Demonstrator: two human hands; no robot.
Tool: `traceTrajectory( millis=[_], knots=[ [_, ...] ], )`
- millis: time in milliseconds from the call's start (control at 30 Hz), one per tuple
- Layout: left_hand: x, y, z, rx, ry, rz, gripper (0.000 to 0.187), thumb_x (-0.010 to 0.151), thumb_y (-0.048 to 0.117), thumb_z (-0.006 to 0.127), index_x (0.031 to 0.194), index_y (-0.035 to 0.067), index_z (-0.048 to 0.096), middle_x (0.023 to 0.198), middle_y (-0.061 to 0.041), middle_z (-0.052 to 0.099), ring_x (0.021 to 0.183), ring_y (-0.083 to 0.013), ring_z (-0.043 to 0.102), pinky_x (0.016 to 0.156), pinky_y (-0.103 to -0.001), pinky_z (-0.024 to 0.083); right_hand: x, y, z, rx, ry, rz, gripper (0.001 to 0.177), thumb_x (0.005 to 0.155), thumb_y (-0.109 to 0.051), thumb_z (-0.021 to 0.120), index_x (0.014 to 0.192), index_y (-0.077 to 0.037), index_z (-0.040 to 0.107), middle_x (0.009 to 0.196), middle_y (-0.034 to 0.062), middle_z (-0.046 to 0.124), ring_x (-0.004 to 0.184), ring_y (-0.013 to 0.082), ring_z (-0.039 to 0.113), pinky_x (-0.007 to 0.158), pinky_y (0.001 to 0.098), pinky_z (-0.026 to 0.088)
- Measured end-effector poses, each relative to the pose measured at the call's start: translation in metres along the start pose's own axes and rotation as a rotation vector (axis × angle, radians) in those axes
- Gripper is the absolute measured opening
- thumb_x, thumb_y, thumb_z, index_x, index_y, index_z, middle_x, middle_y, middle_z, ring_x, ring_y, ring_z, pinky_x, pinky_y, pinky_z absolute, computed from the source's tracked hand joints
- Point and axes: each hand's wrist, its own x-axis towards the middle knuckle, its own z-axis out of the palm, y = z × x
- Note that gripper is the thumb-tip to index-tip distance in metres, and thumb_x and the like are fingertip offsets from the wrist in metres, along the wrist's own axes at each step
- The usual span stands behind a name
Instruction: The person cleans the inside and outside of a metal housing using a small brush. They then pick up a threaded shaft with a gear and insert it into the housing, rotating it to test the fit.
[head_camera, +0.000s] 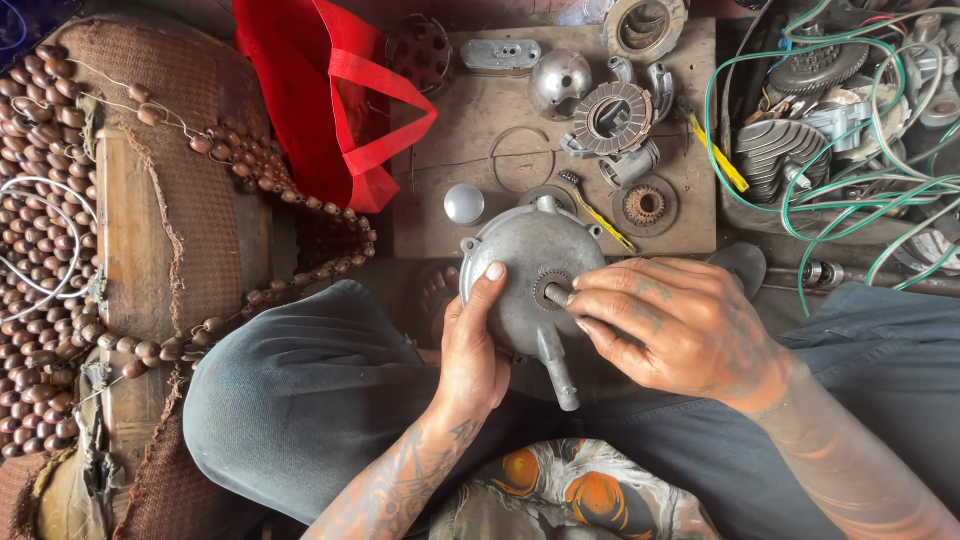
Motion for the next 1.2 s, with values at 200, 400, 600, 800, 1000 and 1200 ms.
traceTrajectory(
  millis=[200,400,600,800,1000,1200],
  knots=[
    [-0.002,0.0,0.0,0.027,-0.036,-0.001,0.039,0.091,0.031,0.067,0.107,-0.005,0.07,0.097,-0.019,0.075,0.092,-0.0276,0.072,0.084,-0.038,0.058,0.0,-0.003,-0.002,-0.01,-0.028,0.014,0.017,0.097,-0.013,0.069,0.113,-0.005,0.071,0.107,0.0052,0.074,0.091,0.0206,0.073,0.084,0.0368,0.06],
    [0.002,-0.002,0.0,0.0,0.007,-0.001,0.041,0.089,0.031,0.067,0.11,-0.005,0.069,0.1,-0.018,0.074,0.094,-0.0266,0.07,0.087,-0.039,0.057,-0.011,0.003,0.007,-0.023,-0.025,0.088,0.025,0.095,-0.028,0.077,0.106,-0.007,0.069,0.101,0.003,0.072,0.089,0.019,0.072,0.08,0.0344,0.058],
    [0.002,0.0,0.001,0.008,0.027,-0.008,0.043,0.088,0.031,0.068,0.11,-0.006,0.069,0.1,-0.019,0.074,0.093,-0.0279,0.071,0.085,-0.038,0.058,-0.012,0.001,0.013,-0.111,0.071,0.064,0.026,0.093,-0.029,0.081,0.102,-0.005,0.074,0.096,0.0051,0.074,0.08,0.0213,0.072,0.074,0.035,0.059],
    [0.002,-0.004,-0.002,0.017,-0.015,0.019,0.04,0.09,0.03,0.067,0.11,-0.004,0.07,0.1,-0.017,0.075,0.093,-0.026,0.071,0.085,-0.037,0.057,-0.01,-0.003,0.011,-0.294,0.071,0.053,0.031,0.097,-0.044,0.078,0.091,-0.015,0.068,0.084,-0.0033,0.069,0.068,0.0161,0.067,0.064,0.031,0.051],
    [-0.003,-0.002,0.0,0.044,-0.035,-0.037,0.042,0.09,0.031,0.067,0.111,-0.005,0.069,0.1,-0.018,0.074,0.094,-0.0273,0.071,0.086,-0.037,0.057,-0.01,-0.005,0.011,-0.315,0.08,0.058,0.042,0.098,-0.05,0.075,0.08,-0.014,0.062,0.073,-0.001,0.062,0.06,0.0193,0.061,0.058,0.0328,0.047],
    [-0.001,-0.007,-0.003,0.05,-0.041,-0.016,0.04,0.091,0.031,0.066,0.109,-0.005,0.07,0.098,-0.017,0.075,0.091,-0.0261,0.071,0.085,-0.037,0.058,-0.011,-0.006,0.016,-0.324,0.127,0.067,0.051,0.097,-0.053,0.077,0.071,-0.014,0.055,0.064,-0.0016,0.054,0.054,0.0193,0.054,0.054,0.0325,0.042]
  ],
)
